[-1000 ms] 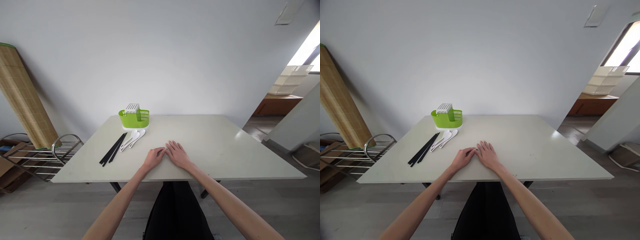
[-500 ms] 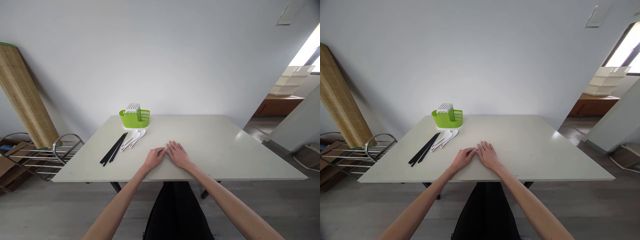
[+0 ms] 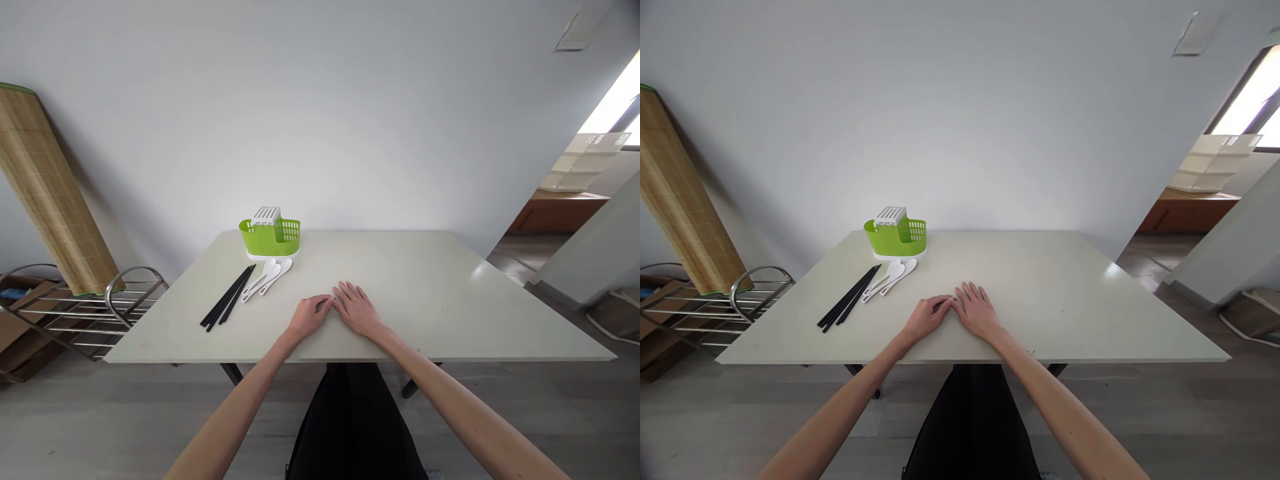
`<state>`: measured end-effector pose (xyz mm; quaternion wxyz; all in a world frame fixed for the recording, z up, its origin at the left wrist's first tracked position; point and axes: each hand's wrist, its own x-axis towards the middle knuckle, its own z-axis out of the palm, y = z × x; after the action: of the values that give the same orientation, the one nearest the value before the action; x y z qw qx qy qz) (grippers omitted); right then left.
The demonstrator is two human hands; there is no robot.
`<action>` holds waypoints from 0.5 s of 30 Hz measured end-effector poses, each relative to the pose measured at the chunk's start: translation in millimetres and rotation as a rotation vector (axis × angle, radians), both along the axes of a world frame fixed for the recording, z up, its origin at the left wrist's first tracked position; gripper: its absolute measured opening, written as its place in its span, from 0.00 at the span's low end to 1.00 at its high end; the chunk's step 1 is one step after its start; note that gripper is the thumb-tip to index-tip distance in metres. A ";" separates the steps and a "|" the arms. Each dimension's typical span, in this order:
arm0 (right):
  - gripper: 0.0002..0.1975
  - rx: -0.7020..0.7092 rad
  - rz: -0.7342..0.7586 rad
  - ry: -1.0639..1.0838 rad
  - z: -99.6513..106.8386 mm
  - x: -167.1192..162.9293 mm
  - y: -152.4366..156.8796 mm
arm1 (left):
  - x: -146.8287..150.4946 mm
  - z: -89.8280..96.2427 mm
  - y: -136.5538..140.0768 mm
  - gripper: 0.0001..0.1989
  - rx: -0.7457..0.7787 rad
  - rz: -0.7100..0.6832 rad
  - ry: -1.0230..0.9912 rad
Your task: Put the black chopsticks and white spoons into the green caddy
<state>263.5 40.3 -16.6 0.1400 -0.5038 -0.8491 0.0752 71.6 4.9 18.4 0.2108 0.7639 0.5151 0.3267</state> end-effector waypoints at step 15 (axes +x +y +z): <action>0.38 -0.013 -0.006 0.038 2.0 -2.0 -2.9 | -12.1 1.5 4.3 0.16 0.186 0.124 0.045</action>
<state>261.5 37.4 -14.6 0.1531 -0.5059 -0.8441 0.0902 59.5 9.2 19.9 0.1069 0.7538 0.5336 0.3682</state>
